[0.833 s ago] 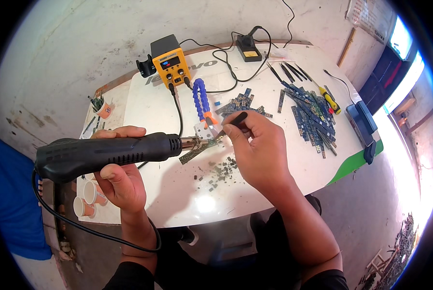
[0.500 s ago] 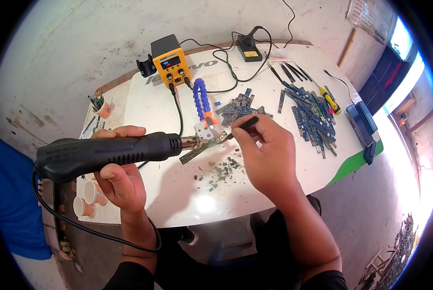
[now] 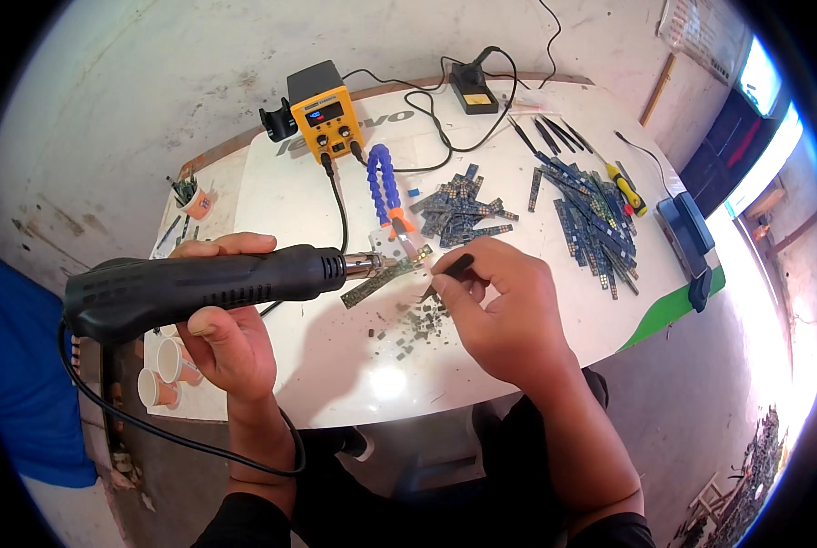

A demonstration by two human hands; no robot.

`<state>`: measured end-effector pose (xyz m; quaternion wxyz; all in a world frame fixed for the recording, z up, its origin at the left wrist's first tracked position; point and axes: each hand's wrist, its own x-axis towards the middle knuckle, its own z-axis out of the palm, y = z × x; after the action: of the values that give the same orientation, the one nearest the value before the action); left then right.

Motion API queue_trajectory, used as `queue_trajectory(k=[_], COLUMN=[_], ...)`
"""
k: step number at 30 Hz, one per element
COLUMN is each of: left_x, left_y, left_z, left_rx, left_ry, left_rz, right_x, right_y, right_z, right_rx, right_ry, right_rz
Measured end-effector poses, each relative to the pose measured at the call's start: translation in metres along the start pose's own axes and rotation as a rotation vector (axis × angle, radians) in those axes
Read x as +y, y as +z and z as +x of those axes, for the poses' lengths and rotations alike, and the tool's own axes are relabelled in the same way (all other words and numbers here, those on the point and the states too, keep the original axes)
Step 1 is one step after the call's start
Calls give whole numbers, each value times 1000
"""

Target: The person uses a hot air gun and tweezers to remove small electronic components from a circuit board. They heat the components and lift them off, placing them on the table.

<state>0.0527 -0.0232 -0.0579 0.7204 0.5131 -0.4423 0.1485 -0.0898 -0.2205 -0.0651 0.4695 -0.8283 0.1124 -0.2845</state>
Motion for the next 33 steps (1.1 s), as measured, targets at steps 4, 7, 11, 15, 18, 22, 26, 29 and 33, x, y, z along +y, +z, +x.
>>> queue_trajectory(k=[4, 7, 11, 15, 18, 22, 26, 29, 33], left_x=[-1, 0, -1, -1, 0, 1, 1, 2, 2], left_y=[0, 0, 1, 0, 1, 1, 1, 1, 1], left_z=[-1, 0, 0, -1, 0, 0, 0, 0, 0], left_rx=[11, -4, -3, 10, -10, -5, 3, -3, -18], left_ry=[5, 9, 13, 20, -3, -12, -10, -18, -23], left_rz=[-6, -19, -14, 7, -1, 7, 17, 5, -19], right_x=[9, 7, 9, 8, 8, 9, 9, 10, 10], right_y=[3, 4, 6, 8, 8, 8, 8, 9, 9], right_z=[1, 2, 2, 2, 2, 2, 2, 2, 2], right_rx=[168, 174, 167, 167, 167, 166, 173, 171, 167], right_ry=[-111, -117, -108, -105, -99, -94, -90, -86, -83], right_rz=[100, 125, 130, 130, 128, 131, 146, 157, 151])
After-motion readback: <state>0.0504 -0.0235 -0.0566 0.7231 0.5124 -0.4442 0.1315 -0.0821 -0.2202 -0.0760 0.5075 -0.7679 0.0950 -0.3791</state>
